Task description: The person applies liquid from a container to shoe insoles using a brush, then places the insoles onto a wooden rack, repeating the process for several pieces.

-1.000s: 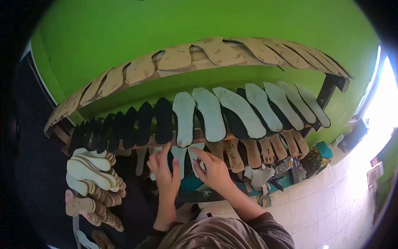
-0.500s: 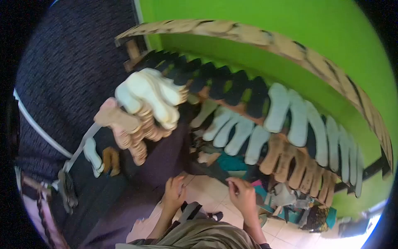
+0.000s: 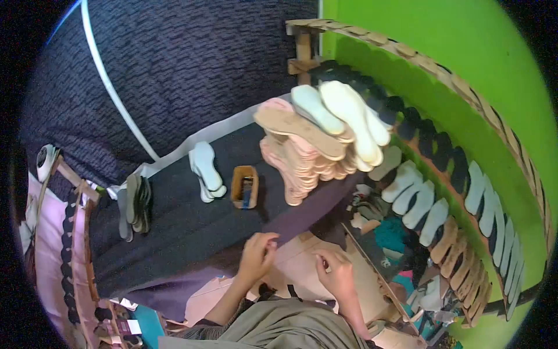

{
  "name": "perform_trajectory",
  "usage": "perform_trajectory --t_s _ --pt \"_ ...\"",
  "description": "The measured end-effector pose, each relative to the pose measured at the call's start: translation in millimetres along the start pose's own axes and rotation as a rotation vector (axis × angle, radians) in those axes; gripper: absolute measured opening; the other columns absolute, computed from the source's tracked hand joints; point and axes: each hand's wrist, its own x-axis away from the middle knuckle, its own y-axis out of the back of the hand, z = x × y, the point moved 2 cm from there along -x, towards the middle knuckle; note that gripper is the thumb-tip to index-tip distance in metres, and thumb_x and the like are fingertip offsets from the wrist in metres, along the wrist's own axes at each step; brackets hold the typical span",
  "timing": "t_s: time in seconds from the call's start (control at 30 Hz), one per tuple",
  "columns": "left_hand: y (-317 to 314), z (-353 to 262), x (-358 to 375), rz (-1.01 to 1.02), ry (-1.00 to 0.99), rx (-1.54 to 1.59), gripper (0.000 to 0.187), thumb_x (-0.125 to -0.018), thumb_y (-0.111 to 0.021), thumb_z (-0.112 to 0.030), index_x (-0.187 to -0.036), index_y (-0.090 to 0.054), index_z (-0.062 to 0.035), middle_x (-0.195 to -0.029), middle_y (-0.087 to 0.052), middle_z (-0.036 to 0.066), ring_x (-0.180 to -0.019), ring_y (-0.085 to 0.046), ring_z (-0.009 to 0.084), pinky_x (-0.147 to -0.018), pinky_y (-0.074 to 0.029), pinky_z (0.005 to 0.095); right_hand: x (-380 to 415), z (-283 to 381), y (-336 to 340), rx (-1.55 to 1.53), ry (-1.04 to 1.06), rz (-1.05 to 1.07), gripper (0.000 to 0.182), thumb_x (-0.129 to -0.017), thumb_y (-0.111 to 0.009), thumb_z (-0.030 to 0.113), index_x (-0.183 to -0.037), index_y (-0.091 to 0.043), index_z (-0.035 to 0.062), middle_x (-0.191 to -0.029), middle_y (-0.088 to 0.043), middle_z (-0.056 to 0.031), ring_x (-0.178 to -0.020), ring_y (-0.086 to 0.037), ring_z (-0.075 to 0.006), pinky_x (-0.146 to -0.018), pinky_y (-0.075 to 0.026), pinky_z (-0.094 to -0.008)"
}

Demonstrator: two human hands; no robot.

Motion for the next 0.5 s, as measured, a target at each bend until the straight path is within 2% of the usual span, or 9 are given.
perform_trajectory --t_s 0.07,0.13,0.27,0.37,0.4,0.5 --pt "43.8 32.1 15.9 -0.112 0.217 -0.068 0.019 -0.080 -0.053 -0.006 -0.098 -0.058 -0.0065 -0.084 -0.057 0.011 -0.077 -0.055 0.0289 -0.069 -0.041 0.0394 -3.5 19.5 -30.5 -0.038 0.006 0.053 0.016 -0.074 -0.062 -0.002 -0.089 -0.064 0.0041 -0.076 -0.063 -0.0098 -0.057 -0.058 -0.0185 -0.054 -0.048 -0.0290" --pt "79.0 70.6 29.1 -0.221 0.256 -0.163 0.015 -0.081 -0.051 -0.003 -0.093 -0.059 -0.0052 -0.080 -0.058 0.013 -0.075 -0.056 0.0290 -0.067 -0.041 0.0394 -5.7 33.5 -60.2 -0.079 0.067 0.141 0.016 -0.074 -0.063 -0.002 -0.089 -0.064 0.0047 -0.076 -0.063 -0.0088 -0.058 -0.059 -0.0183 -0.056 -0.048 -0.0289" --pt "118.0 144.5 37.2 -0.262 0.386 -0.114 0.016 -0.084 -0.052 -0.004 -0.098 -0.058 -0.0041 -0.085 -0.060 0.015 -0.078 -0.059 0.0308 -0.071 -0.046 0.0383 -7.0 59.8 -105.7 -0.121 0.066 0.186 0.016 -0.073 -0.063 -0.001 -0.088 -0.064 0.0050 -0.074 -0.063 -0.0087 -0.059 -0.060 -0.0207 -0.057 -0.048 -0.0304" --pt "127.0 180.0 14.4 -0.261 0.308 -0.116 0.018 -0.084 -0.053 -0.005 -0.101 -0.058 -0.0040 -0.087 -0.061 0.015 -0.078 -0.060 0.0314 -0.072 -0.047 0.0375 -6.4 73.3 -129.0 -0.097 0.147 0.177 0.015 -0.073 -0.064 0.001 -0.087 -0.064 0.0051 -0.076 -0.064 -0.0097 -0.062 -0.061 -0.0241 -0.060 -0.049 -0.0324" --pt "128.3 186.8 3.8 -0.230 0.331 -0.143 0.020 -0.083 -0.056 -0.008 -0.102 -0.059 -0.0056 -0.087 -0.060 0.015 -0.081 -0.059 0.0310 -0.072 -0.046 0.0380 -5.4 76.9 -134.2 -0.101 0.148 0.165 0.015 -0.073 -0.064 0.001 -0.087 -0.064 0.0051 -0.076 -0.064 -0.0097 -0.062 -0.061 -0.0241 -0.060 -0.049 -0.0324" --pt "122.4 211.1 -29.5 -0.180 0.181 -0.376 0.029 -0.080 -0.062 -0.013 -0.108 -0.058 -0.0137 -0.093 -0.058 0.011 -0.089 -0.056 0.0295 -0.075 -0.045 0.0408 -3.3 87.2 -142.9 -0.133 0.131 0.207 0.013 -0.074 -0.064 0.003 -0.087 -0.064 0.0053 -0.079 -0.065 -0.0106 -0.064 -0.062 -0.0266 -0.062 -0.049 -0.0338"
